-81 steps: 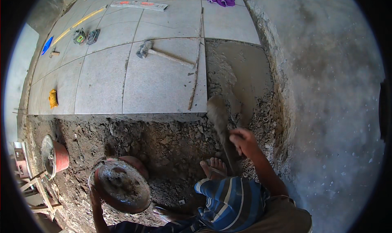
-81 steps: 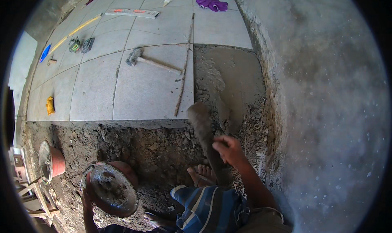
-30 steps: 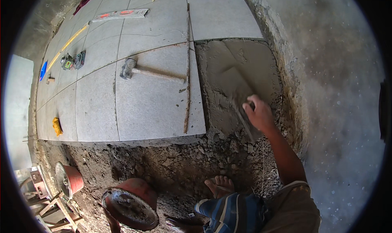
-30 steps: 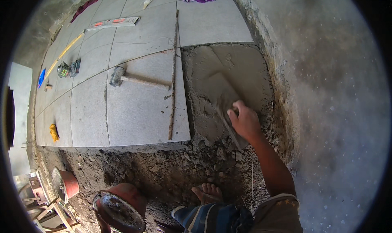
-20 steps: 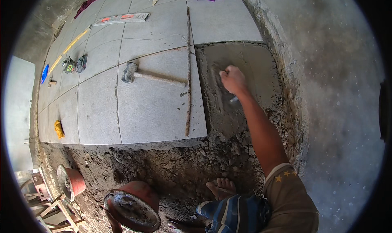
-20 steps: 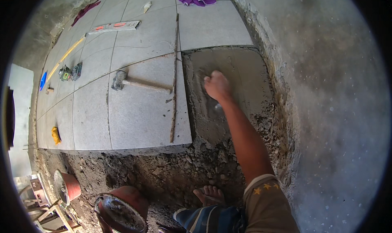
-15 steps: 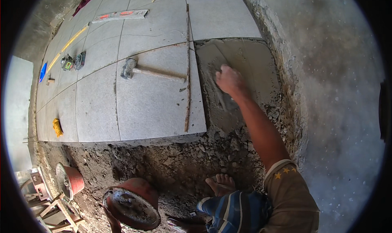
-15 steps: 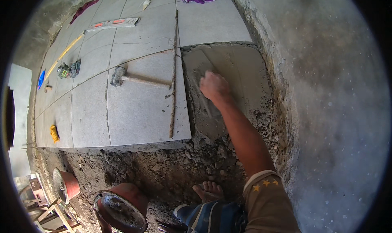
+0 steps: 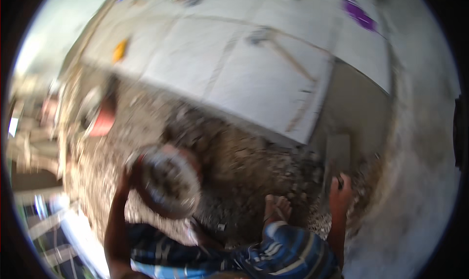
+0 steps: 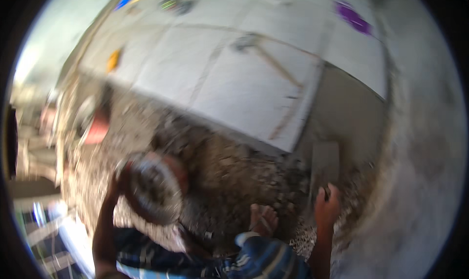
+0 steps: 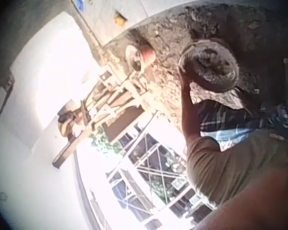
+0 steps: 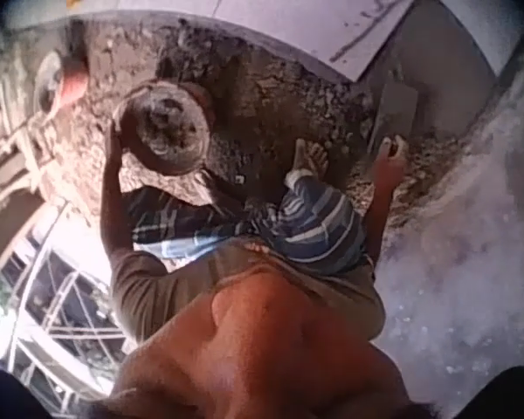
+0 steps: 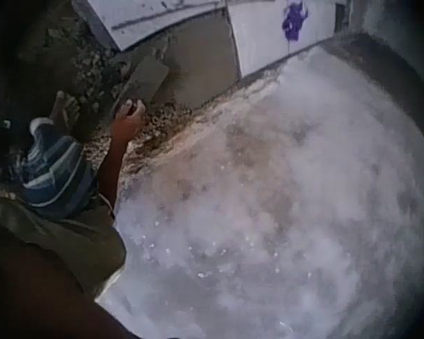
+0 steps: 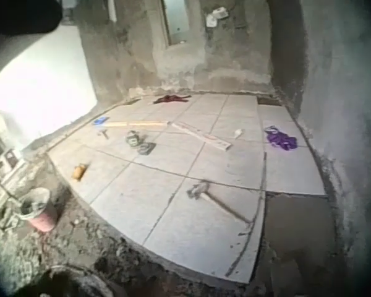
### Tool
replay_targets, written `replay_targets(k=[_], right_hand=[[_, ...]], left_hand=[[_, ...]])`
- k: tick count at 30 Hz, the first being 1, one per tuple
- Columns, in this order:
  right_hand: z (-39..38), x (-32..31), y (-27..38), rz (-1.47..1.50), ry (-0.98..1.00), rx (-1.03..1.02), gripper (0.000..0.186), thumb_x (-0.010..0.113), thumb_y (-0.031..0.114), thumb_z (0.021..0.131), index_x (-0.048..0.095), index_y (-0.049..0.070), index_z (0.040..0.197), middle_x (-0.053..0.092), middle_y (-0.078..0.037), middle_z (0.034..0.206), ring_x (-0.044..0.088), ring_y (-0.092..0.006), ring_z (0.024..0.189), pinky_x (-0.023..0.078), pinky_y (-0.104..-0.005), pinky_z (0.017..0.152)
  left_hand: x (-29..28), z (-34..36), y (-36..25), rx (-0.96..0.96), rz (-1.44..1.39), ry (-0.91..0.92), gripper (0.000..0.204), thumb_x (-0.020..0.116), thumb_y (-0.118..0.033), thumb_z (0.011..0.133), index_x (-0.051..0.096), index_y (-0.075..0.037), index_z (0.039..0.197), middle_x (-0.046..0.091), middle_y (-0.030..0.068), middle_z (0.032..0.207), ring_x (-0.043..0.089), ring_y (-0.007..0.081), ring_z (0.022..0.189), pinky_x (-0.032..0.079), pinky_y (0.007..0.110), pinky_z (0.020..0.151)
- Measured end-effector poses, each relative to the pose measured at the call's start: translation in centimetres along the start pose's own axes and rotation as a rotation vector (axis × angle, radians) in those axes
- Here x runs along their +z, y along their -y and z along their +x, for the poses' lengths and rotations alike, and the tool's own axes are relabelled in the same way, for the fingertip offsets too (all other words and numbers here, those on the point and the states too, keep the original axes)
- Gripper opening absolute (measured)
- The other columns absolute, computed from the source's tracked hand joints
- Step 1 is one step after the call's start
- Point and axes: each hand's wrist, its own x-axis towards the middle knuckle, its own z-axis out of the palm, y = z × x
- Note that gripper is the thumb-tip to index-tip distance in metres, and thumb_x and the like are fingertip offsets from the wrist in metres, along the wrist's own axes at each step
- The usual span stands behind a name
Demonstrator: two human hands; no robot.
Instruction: Applying and leveling mortar on the ground to prepare for floor tiling.
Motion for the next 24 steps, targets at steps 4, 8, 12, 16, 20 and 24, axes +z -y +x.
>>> replay_targets(k=[4, 8, 12, 16, 20, 24], right_hand=[[-3.3, -0.4, 7.4, 0.05, 0.345, -0.359, 0.035, 0.065, 0.023, 0.091, 0.063, 0.003, 0.119, 0.068, -0.023, 0.111, 0.067, -0.0399, 0.099, 0.053, -0.0465, 0.083], [-4.8, -1.5, 16.1, 0.037, 0.58, -0.728, 0.032, 0.069, 0.023, 0.088, 0.065, 0.005, 0.113, 0.07, -0.019, 0.1, 0.07, -0.0363, 0.082, 0.055, -0.0456, 0.074], [-5.3, 0.5, 25.2, -0.505, 0.561, -1.169, 0.026, 0.064, 0.027, 0.09, 0.063, 0.006, 0.105, 0.069, -0.015, 0.084, 0.068, -0.036, 0.072, 0.054, -0.048, 0.068], [-6.3, 8.5, 31.6, -0.548, 0.737, -1.16, 0.026, 0.059, 0.029, 0.093, 0.062, 0.005, 0.102, 0.069, -0.021, 0.089, 0.068, -0.0418, 0.085, 0.053, -0.0519, 0.077], [-7.5, 11.7, 31.1, -0.307, 0.838, -1.118, 0.031, 0.054, 0.031, 0.096, 0.061, 0.001, 0.102, 0.071, -0.024, 0.091, 0.069, -0.0426, 0.088, 0.053, -0.0539, 0.078], [-9.2, 12.3, 28.9, -0.127, 0.775, -1.001, 0.036, 0.058, 0.037, 0.094, 0.061, 0.004, 0.109, 0.069, -0.026, 0.092, 0.067, -0.044, 0.089, 0.053, -0.0538, 0.079]], left_hand=[[4.3, -3.3, -2.9, -0.041, 0.172, -0.356, 0.087, 0.045, -0.074, 0.092, 0.067, 0.006, 0.119, 0.069, 0.0159, 0.105, 0.062, 0.0234, 0.093, 0.051, 0.039, 0.085], [6.7, -6.7, -6.9, -0.046, 0.323, -0.227, 0.089, 0.038, -0.075, 0.093, 0.07, 0.007, 0.104, 0.069, 0.0165, 0.093, 0.062, 0.0238, 0.086, 0.049, 0.039, 0.081], [7.9, -8.8, -9.0, 0.035, 0.388, -0.115, 0.085, 0.033, -0.071, 0.098, 0.066, 0.006, 0.085, 0.061, 0.0158, 0.075, 0.057, 0.0225, 0.074, 0.047, 0.04, 0.075], [8.8, -10.0, -8.4, 0.191, 0.322, -0.139, 0.072, 0.037, -0.062, 0.101, 0.06, 0.004, 0.081, 0.055, 0.0136, 0.067, 0.054, 0.0198, 0.07, 0.046, 0.04, 0.069], [8.8, -10.2, -7.7, 0.101, 0.131, -0.073, 0.067, 0.037, -0.061, 0.102, 0.062, -0.001, 0.086, 0.054, 0.0041, 0.062, 0.053, 0.0141, 0.052, 0.044, 0.029, 0.048], [8.9, -10.0, -8.3, 0.199, 0.216, -0.072, 0.066, 0.038, -0.06, 0.102, 0.062, -0.001, 0.086, 0.055, 0.0042, 0.063, 0.053, 0.0138, 0.052, 0.045, 0.029, 0.048]])
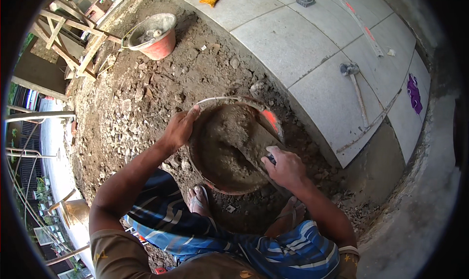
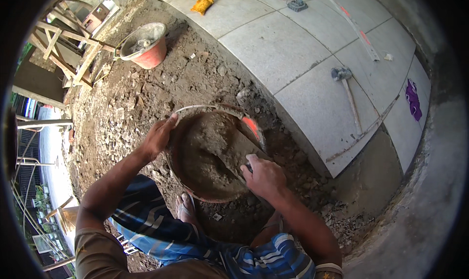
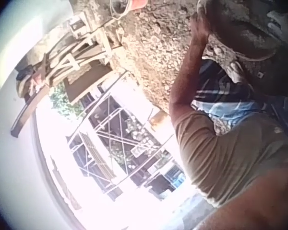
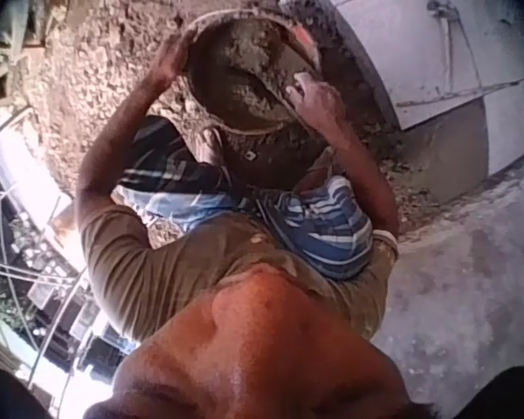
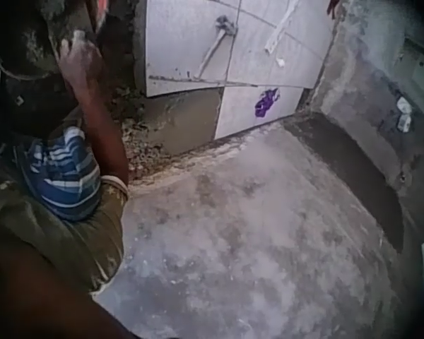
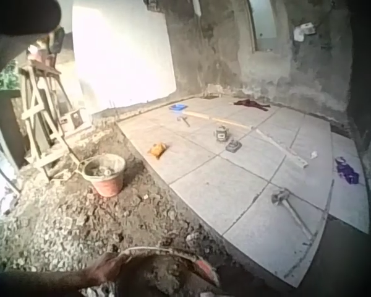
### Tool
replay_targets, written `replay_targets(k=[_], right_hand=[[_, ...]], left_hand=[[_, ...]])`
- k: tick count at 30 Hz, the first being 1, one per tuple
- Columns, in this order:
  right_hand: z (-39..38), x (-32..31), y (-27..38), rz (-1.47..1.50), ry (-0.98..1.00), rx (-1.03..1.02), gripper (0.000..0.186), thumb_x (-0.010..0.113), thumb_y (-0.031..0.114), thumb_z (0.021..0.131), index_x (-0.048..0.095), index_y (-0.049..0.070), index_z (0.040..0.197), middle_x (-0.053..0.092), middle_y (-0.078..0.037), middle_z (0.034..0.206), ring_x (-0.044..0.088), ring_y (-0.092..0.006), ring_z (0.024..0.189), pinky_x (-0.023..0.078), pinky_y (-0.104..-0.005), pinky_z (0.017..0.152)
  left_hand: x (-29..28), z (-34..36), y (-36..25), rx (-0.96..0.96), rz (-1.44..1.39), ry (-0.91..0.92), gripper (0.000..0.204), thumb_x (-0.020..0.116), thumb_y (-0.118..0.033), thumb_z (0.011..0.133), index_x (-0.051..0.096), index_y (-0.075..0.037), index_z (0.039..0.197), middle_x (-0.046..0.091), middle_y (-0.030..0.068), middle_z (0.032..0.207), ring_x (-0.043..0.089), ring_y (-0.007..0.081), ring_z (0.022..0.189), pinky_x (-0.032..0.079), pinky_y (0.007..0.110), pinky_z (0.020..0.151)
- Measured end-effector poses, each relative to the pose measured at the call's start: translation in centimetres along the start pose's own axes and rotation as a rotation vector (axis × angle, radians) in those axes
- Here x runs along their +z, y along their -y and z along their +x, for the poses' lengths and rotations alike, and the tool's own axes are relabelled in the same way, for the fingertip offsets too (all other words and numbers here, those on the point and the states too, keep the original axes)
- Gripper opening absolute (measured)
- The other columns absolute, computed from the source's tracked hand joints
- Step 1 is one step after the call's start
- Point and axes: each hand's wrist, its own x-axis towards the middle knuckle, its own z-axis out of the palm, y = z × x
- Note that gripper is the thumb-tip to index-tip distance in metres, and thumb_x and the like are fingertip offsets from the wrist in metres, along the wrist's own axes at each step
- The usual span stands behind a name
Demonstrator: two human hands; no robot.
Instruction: Applying and leveling mortar on the ground to prepare for floor tiling.
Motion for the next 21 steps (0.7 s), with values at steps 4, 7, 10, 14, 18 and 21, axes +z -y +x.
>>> replay_targets(k=[4, 7, 10, 14, 18, 21], right_hand=[[0.2, 1.4, -0.3, 0.039, -0.099, -0.067, 0.037, 0.057, 0.035, 0.095, 0.061, 0.004, 0.114, 0.07, -0.021, 0.093, 0.068, -0.0426, 0.086, 0.054, -0.0522, 0.075], [-0.5, 1.4, -1.1, 0.022, -0.113, -0.076, 0.036, 0.059, 0.034, 0.094, 0.061, 0.005, 0.115, 0.071, -0.02, 0.094, 0.069, -0.0418, 0.082, 0.055, -0.0509, 0.072], [-3.4, 0.7, -2.4, 0.027, -0.208, -0.114, 0.038, 0.066, 0.034, 0.091, 0.064, 0.006, 0.117, 0.072, -0.017, 0.098, 0.07, -0.0384, 0.081, 0.057, -0.0459, 0.07], [-8.6, -0.7, -5.7, 0.143, -0.293, -0.012, 0.039, 0.067, 0.035, 0.091, 0.064, 0.007, 0.117, 0.072, -0.017, 0.1, 0.07, -0.0375, 0.084, 0.057, -0.0453, 0.074], [-15.4, -1.1, -9.3, 0.257, -0.382, 0.162, 0.04, 0.068, 0.034, 0.09, 0.064, 0.004, 0.116, 0.071, -0.02, 0.101, 0.069, -0.0383, 0.09, 0.057, -0.0458, 0.078], [-20.1, -1.5, -11.4, 0.334, -0.472, 0.379, 0.042, 0.068, 0.035, 0.09, 0.065, 0.003, 0.117, 0.071, -0.021, 0.104, 0.069, -0.0385, 0.094, 0.056, -0.0445, 0.08]], left_hand=[[0.5, -0.3, -0.8, -0.017, -0.035, -0.005, 0.066, 0.039, -0.059, 0.102, 0.064, 0.0, 0.089, 0.055, 0.0041, 0.064, 0.054, 0.0138, 0.053, 0.045, 0.029, 0.048], [0.0, -0.2, -0.2, -0.013, -0.063, 0.046, 0.061, 0.039, -0.054, 0.104, 0.065, 0.0, 0.088, 0.056, 0.0018, 0.065, 0.053, 0.0114, 0.055, 0.046, 0.027, 0.051], [-0.9, 1.3, 1.7, -0.128, -0.042, -0.025, 0.065, 0.041, -0.061, 0.101, 0.065, -0.002, 0.094, 0.058, 0.0037, 0.069, 0.054, 0.0128, 0.055, 0.046, 0.029, 0.051], [-2.0, 3.3, 5.5, -0.106, -0.254, -0.077, 0.063, 0.044, -0.062, 0.099, 0.069, -0.004, 0.106, 0.064, 0.0011, 0.081, 0.061, 0.0121, 0.069, 0.049, 0.029, 0.059], [-3.5, 6.2, 9.0, -0.233, -0.252, -0.165, 0.062, 0.043, -0.07, 0.094, 0.059, -0.013, 0.08, 0.053, -0.0031, 0.067, 0.051, 0.0112, 0.059, 0.04, 0.029, 0.053], [-5.6, 7.9, 11.7, -0.332, -0.176, -0.136, 0.068, 0.039, -0.078, 0.09, 0.046, -0.018, 0.058, 0.042, -0.0047, 0.056, 0.041, 0.0118, 0.052, 0.032, 0.031, 0.051]])
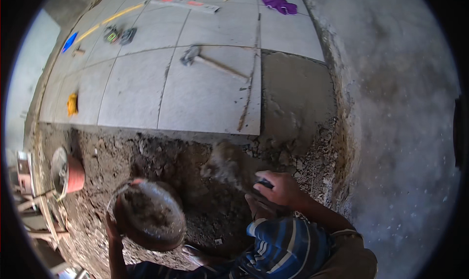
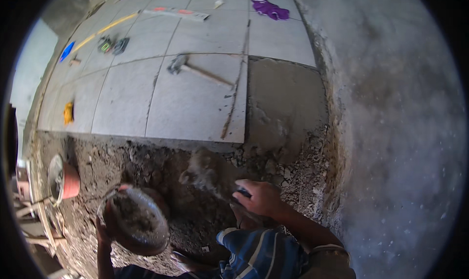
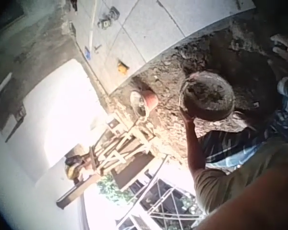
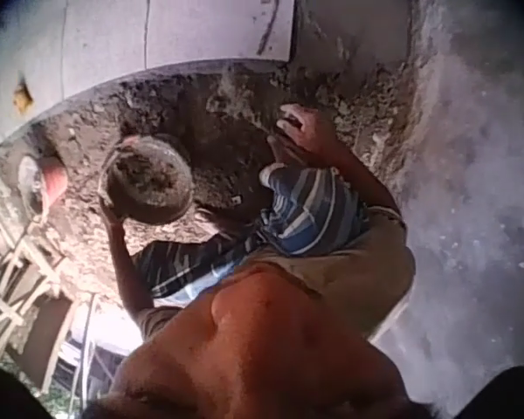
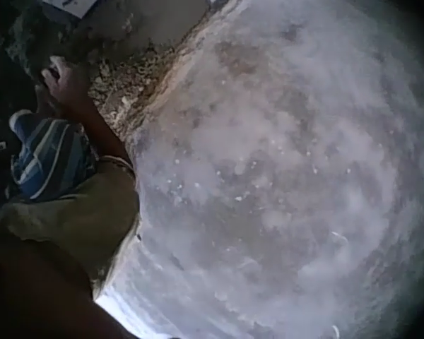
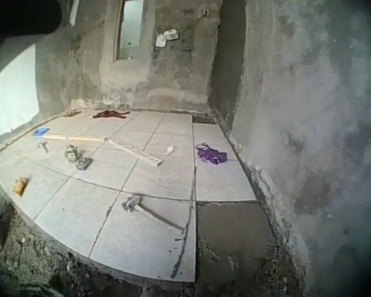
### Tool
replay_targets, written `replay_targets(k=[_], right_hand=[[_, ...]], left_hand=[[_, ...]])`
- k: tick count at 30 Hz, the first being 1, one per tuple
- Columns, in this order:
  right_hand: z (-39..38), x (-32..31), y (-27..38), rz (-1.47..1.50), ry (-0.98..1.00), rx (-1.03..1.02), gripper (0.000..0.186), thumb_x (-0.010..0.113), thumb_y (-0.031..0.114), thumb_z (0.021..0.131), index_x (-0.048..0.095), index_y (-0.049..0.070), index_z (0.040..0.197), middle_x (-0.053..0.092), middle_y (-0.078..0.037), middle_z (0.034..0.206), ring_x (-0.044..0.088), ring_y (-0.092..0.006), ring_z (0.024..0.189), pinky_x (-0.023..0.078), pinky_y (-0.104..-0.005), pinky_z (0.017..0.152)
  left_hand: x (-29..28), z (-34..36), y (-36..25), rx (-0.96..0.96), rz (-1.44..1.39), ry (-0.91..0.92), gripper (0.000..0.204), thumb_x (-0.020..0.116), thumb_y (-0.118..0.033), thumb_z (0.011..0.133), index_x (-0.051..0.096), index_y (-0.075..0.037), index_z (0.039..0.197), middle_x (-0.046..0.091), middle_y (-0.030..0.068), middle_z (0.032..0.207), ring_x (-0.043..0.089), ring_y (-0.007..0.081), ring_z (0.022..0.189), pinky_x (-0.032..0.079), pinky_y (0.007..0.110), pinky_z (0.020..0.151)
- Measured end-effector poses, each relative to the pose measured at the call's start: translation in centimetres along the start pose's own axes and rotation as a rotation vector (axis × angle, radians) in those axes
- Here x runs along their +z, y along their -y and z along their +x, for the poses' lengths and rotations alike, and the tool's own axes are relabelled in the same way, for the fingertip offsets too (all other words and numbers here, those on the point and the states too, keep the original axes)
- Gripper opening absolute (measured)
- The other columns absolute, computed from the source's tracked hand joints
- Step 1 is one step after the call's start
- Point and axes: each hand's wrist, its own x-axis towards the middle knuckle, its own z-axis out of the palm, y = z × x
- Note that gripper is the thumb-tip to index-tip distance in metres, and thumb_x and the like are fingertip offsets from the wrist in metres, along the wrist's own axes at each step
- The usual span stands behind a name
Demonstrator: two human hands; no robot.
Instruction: Applying and leveling mortar on the ground to prepare for floor tiling.
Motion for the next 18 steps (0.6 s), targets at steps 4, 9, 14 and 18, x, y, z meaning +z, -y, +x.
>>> replay_targets(k=[4, 9, 14, 18], right_hand=[[-0.6, -3.7, -4.2, 0.099, -0.213, 0.076, 0.04, 0.067, 0.033, 0.091, 0.065, 0.0, 0.114, 0.071, -0.018, 0.096, 0.071, -0.0304, 0.085, 0.056, -0.0405, 0.075], [3.4, -5.9, -10.7, 0.853, -0.112, 0.554, 0.028, 0.065, 0.027, 0.094, 0.067, 0.003, 0.108, 0.061, -0.005, 0.069, 0.057, -0.0135, 0.051, 0.048, -0.0326, 0.05], [3.5, -4.7, -12.4, 0.841, -0.249, 0.57, 0.024, 0.062, 0.027, 0.096, 0.066, 0.006, 0.106, 0.059, -0.005, 0.065, 0.056, -0.0159, 0.047, 0.046, -0.034, 0.047], [3.0, -5.6, -12.5, -0.059, -0.567, 0.079, 0.028, 0.061, 0.029, 0.095, 0.064, 0.005, 0.109, 0.068, -0.014, 0.076, 0.067, -0.0308, 0.062, 0.053, -0.044, 0.059]], left_hand=[[-2.3, 2.6, 0.9, -0.077, 0.031, 0.262, 0.079, 0.036, -0.081, 0.088, 0.065, -0.008, 0.079, 0.06, 0.0021, 0.071, 0.055, 0.0168, 0.064, 0.044, 0.033, 0.061], [-2.3, 2.8, 1.2, 0.017, -0.124, 0.456, 0.096, 0.032, -0.079, 0.091, 0.049, 0.0, 0.143, 0.061, 0.0126, 0.134, 0.06, 0.027, 0.119, 0.045, 0.038, 0.103], [-3.0, 4.1, 1.6, -0.054, -0.24, 0.613, 0.083, 0.021, -0.066, 0.1, 0.022, -0.005, 0.157, 0.033, 0.0112, 0.158, 0.035, 0.0256, 0.143, 0.021, 0.041, 0.121], [-2.6, 6.1, 2.5, 0.301, 0.073, 0.481, 0.079, 0.025, -0.064, 0.102, 0.026, -0.007, 0.156, 0.034, 0.01, 0.158, 0.039, 0.0282, 0.141, 0.027, 0.043, 0.118]])
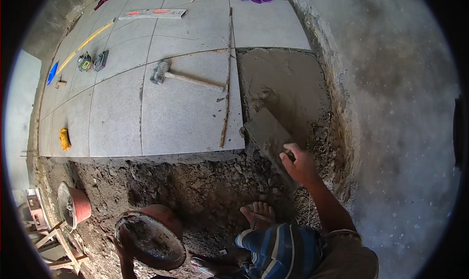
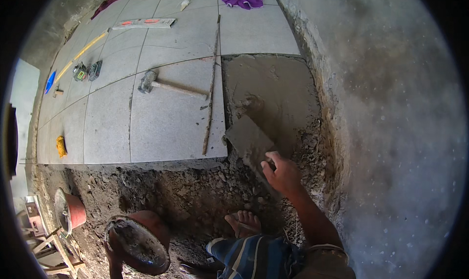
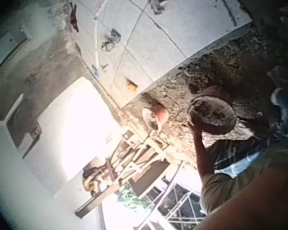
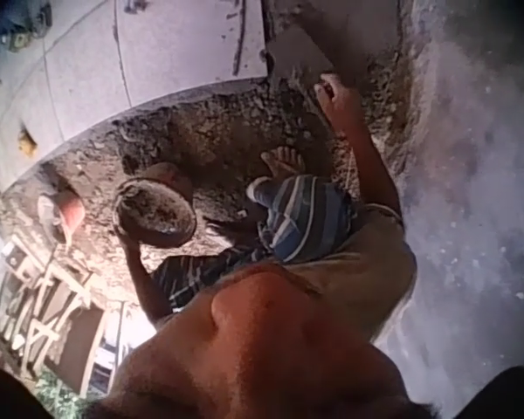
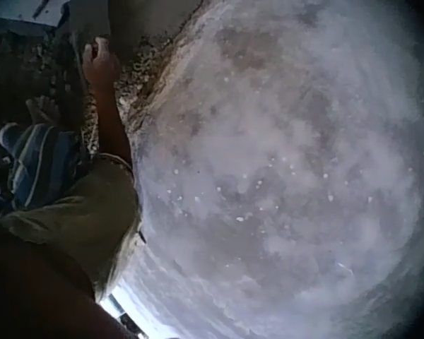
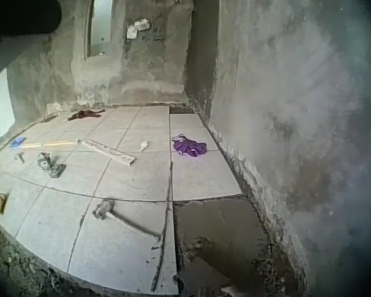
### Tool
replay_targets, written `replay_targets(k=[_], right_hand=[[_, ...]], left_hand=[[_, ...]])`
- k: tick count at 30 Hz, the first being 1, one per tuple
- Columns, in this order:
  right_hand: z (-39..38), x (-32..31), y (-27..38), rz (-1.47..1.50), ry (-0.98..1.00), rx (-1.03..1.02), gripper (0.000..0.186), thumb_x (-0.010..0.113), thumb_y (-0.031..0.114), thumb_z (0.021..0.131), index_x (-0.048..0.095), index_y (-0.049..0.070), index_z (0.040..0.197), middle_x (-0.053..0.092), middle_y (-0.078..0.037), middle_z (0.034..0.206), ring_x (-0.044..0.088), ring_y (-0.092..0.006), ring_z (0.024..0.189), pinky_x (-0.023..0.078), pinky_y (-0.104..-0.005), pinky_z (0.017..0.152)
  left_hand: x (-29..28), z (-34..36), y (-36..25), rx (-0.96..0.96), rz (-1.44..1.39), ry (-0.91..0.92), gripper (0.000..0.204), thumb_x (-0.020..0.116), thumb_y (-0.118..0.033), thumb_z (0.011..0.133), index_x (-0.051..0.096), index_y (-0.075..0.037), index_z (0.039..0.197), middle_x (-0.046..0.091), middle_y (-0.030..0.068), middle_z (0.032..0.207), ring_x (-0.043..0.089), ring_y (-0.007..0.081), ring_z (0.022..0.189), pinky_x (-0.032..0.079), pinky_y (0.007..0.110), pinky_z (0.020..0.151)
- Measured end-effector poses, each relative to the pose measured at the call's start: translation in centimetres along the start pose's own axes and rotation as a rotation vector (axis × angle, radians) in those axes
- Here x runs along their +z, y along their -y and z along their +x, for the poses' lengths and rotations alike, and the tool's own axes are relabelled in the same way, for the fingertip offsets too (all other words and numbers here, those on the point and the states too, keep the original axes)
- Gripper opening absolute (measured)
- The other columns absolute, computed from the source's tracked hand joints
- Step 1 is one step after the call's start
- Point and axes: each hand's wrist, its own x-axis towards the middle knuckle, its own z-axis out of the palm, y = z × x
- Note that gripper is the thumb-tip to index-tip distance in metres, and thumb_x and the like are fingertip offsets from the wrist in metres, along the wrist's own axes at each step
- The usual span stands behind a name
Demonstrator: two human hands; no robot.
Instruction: Applying and leveling mortar on the ground to prepare for floor tiling.
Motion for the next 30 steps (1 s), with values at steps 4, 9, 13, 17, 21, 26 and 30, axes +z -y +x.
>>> replay_targets(k=[4, 9, 13, 17, 21, 26, 30], right_hand=[[4.5, -1.9, -2.2, -0.491, 0.16, 0.054, 0.034, 0.063, 0.031, 0.092, 0.063, 0.007, 0.116, 0.072, -0.02, 0.094, 0.069, -0.0402, 0.084, 0.055, -0.0491, 0.074], [13.3, -2.0, -4.3, -0.613, 0.244, 0.035, 0.03, 0.061, 0.031, 0.092, 0.063, 0.008, 0.111, 0.07, -0.021, 0.089, 0.068, -0.0418, 0.084, 0.054, -0.052, 0.073], [20.2, -0.7, -4.4, -0.662, 0.294, 0.067, 0.028, 0.057, 0.033, 0.094, 0.059, 0.007, 0.103, 0.07, -0.019, 0.092, 0.067, -0.0411, 0.088, 0.053, -0.0539, 0.076], [24.3, 1.2, -4.2, -0.61, 0.244, 0.075, 0.028, 0.056, 0.032, 0.094, 0.061, 0.007, 0.104, 0.07, -0.019, 0.096, 0.067, -0.0416, 0.093, 0.053, -0.0535, 0.08], [27.3, 3.4, -3.8, -0.623, 0.231, 0.126, 0.028, 0.056, 0.032, 0.094, 0.061, 0.007, 0.106, 0.07, -0.021, 0.1, 0.066, -0.0414, 0.097, 0.053, -0.0528, 0.084], [26.6, 4.2, -3.7, -0.582, 0.161, 0.287, 0.032, 0.056, 0.033, 0.093, 0.065, 0.003, 0.103, 0.069, -0.022, 0.108, 0.065, -0.0424, 0.103, 0.052, -0.051, 0.088], [23.2, 3.3, -4.3, -0.477, 0.041, 0.389, 0.034, 0.057, 0.033, 0.093, 0.066, 0.001, 0.099, 0.069, -0.024, 0.104, 0.065, -0.0432, 0.101, 0.052, -0.0502, 0.088]], left_hand=[[0.3, 0.1, 0.3, -0.057, -0.503, 0.147, 0.073, 0.022, -0.059, 0.104, 0.027, -0.007, 0.156, 0.033, 0.0071, 0.159, 0.03, 0.0245, 0.145, 0.018, 0.04, 0.121], [0.3, -0.1, 0.5, 0.0, -0.209, 0.011, 0.075, 0.02, -0.061, 0.104, 0.029, -0.007, 0.155, 0.033, 0.0054, 0.159, 0.026, 0.022, 0.147, 0.008, 0.038, 0.123], [-0.1, -0.3, 0.8, 0.018, -0.255, -0.004, 0.075, 0.019, -0.061, 0.104, 0.029, -0.008, 0.156, 0.033, 0.0069, 0.159, 0.029, 0.0245, 0.146, 0.014, 0.039, 0.123], [0.6, -0.7, 0.1, -0.123, -0.332, -0.102, 0.073, 0.022, -0.06, 0.104, 0.029, -0.01, 0.156, 0.035, 0.01, 0.157, 0.037, 0.0293, 0.141, 0.026, 0.042, 0.118], [2.4, -0.6, -1.5, -0.034, -0.054, -0.094, 0.077, 0.024, -0.066, 0.101, 0.027, -0.012, 0.157, 0.036, 0.0111, 0.156, 0.039, 0.031, 0.14, 0.03, 0.045, 0.116], [3.3, -1.2, -3.3, -0.052, 0.054, -0.015, 0.074, 0.023, -0.064, 0.102, 0.025, -0.015, 0.158, 0.035, 0.0106, 0.157, 0.034, 0.0311, 0.143, 0.027, 0.047, 0.118], [2.8, -1.7, -2.9, -0.218, -0.366, -0.104, 0.075, 0.024, -0.065, 0.101, 0.025, -0.015, 0.158, 0.033, 0.0094, 0.159, 0.031, 0.0313, 0.145, 0.026, 0.047, 0.119]])
